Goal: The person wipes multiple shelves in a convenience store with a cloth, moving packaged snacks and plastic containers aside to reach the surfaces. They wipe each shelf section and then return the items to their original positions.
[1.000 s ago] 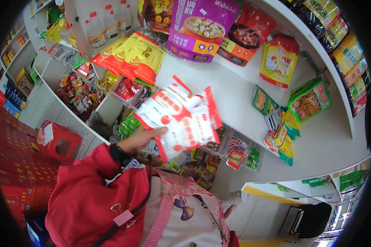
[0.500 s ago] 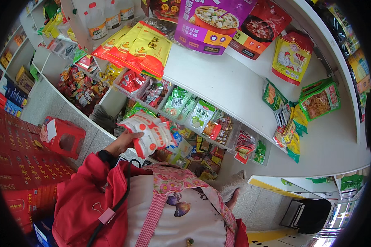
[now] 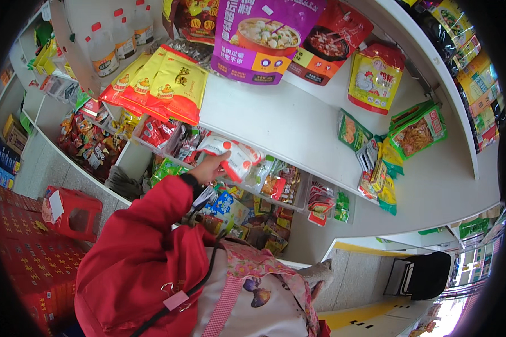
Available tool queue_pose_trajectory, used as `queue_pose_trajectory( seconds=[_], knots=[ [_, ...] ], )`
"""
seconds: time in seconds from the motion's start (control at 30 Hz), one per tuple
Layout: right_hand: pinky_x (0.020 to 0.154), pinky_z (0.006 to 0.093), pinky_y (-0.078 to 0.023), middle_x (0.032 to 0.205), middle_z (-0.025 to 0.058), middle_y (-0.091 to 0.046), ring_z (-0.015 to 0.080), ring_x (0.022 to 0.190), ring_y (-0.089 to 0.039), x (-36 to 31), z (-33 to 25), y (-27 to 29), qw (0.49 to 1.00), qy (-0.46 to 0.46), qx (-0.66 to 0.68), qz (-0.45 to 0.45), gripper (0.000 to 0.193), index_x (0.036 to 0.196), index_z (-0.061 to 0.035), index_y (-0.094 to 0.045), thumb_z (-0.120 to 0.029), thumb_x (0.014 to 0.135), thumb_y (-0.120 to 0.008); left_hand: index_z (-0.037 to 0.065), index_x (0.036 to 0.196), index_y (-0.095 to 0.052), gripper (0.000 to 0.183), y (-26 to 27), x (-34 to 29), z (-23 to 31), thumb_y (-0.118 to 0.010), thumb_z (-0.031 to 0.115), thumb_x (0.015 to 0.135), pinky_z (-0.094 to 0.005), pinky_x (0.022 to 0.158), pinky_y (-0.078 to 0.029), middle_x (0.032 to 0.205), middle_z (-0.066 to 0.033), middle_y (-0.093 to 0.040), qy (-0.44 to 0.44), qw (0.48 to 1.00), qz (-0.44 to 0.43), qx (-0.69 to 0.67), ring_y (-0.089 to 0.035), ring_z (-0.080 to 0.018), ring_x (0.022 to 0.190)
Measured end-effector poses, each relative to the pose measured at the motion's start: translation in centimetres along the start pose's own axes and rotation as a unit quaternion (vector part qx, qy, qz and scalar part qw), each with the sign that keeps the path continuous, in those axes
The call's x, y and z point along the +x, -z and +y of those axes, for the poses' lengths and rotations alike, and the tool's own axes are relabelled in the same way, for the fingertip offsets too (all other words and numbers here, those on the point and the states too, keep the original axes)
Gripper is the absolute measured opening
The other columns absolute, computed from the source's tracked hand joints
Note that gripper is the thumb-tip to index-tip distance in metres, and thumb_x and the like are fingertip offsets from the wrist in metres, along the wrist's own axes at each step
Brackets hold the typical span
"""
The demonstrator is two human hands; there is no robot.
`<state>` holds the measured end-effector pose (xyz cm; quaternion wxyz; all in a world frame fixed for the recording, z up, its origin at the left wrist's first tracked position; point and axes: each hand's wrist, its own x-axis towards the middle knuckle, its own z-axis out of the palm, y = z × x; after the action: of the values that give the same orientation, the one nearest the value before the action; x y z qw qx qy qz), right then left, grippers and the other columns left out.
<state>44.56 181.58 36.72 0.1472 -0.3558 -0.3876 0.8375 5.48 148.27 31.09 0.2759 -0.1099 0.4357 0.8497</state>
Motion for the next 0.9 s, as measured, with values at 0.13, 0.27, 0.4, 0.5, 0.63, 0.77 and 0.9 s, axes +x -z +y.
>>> queue_pose_trajectory(
  seconds=[0.13,0.27,0.4,0.5,0.63,0.77,0.9],
  knots=[
    [0.100,0.0443,-0.036,0.132,0.0100,-0.046,0.0290,0.117,-0.047,-0.8,0.5,1.9,0.997,0.019,-0.039,0.063,0.070,0.135,-0.0105,-0.040,-0.061,0.087,-0.045,0.005,0.103,-0.054,0.032,2.2,4.1,-2.6,-0.059,0.034,0.088,-0.0353,0.078,-0.051,0.098,-0.0109,-0.059,0.041,0.997,0.052,0.042,-0.059,-0.0236,0.086],
    [0.099,0.0415,-0.038,0.127,0.0108,-0.051,0.0271,0.113,-0.050,-1.1,0.4,1.4,0.996,-0.030,0.027,0.076,0.070,0.133,-0.0103,-0.043,-0.061,0.085,-0.048,0.002,0.107,-0.054,0.021,4.0,3.6,-2.8,-0.053,0.014,0.090,-0.0335,0.078,-0.050,0.101,-0.0091,-0.061,-0.043,0.987,-0.060,0.139,-0.061,-0.0192,0.090],
    [0.091,0.0371,-0.044,0.118,0.0109,-0.055,0.0223,0.104,-0.054,1.2,-0.7,-1.2,0.995,0.062,-0.069,0.026,0.059,0.128,-0.0042,-0.047,-0.049,0.090,-0.048,0.000,0.122,-0.047,0.042,3.2,0.0,-0.7,-0.061,0.002,0.083,-0.0317,0.078,-0.051,0.109,-0.0127,-0.058,-0.149,0.926,-0.071,0.339,-0.060,-0.0188,0.093],
    [0.090,0.0353,-0.045,0.118,0.0121,-0.055,0.0220,0.104,-0.055,3.1,-2.6,-4.3,0.983,0.121,-0.139,0.016,0.051,0.128,-0.0012,-0.045,-0.037,0.093,-0.051,0.004,0.123,-0.047,0.041,0.2,-2.5,2.0,-0.061,0.014,0.085,-0.0329,0.077,-0.050,0.113,-0.0122,-0.057,0.092,0.990,0.087,0.063,-0.058,-0.0181,0.093],
    [0.092,0.0360,-0.044,0.122,0.0146,-0.053,0.0234,0.111,-0.053,5.8,-8.2,-11.3,0.967,0.174,-0.174,-0.066,0.050,0.129,0.0034,-0.042,-0.029,0.093,-0.053,0.006,0.109,-0.060,0.025,-4.4,-7.9,5.1,-0.056,0.018,0.088,-0.0297,0.068,-0.046,0.085,-0.0033,-0.065,-0.186,0.883,-0.039,0.429,-0.059,-0.0169,0.075],
    [0.096,0.0339,-0.040,0.124,0.0153,-0.054,0.0221,0.115,-0.050,10.1,-16.0,-19.5,0.912,0.217,-0.301,-0.173,0.058,0.128,0.0082,-0.045,-0.038,0.092,-0.052,0.005,0.091,-0.064,0.014,-8.5,-7.8,10.2,-0.057,0.016,0.087,-0.0350,0.059,-0.046,0.072,-0.0165,-0.061,-0.463,0.685,0.080,0.557,-0.061,-0.0267,0.067],
    [0.083,0.0403,-0.047,0.099,0.0230,-0.062,0.0359,0.094,-0.060,16.0,-19.4,-26.5,0.626,0.391,-0.674,0.041,0.053,0.117,0.0054,-0.053,-0.038,0.087,-0.058,0.006,0.084,-0.063,0.015,-10.4,-4.0,13.1,-0.058,0.020,0.084,-0.0410,0.058,-0.048,0.065,-0.0146,-0.058,-0.514,0.536,0.151,0.652,-0.059,-0.0319,0.063]
  ],
)
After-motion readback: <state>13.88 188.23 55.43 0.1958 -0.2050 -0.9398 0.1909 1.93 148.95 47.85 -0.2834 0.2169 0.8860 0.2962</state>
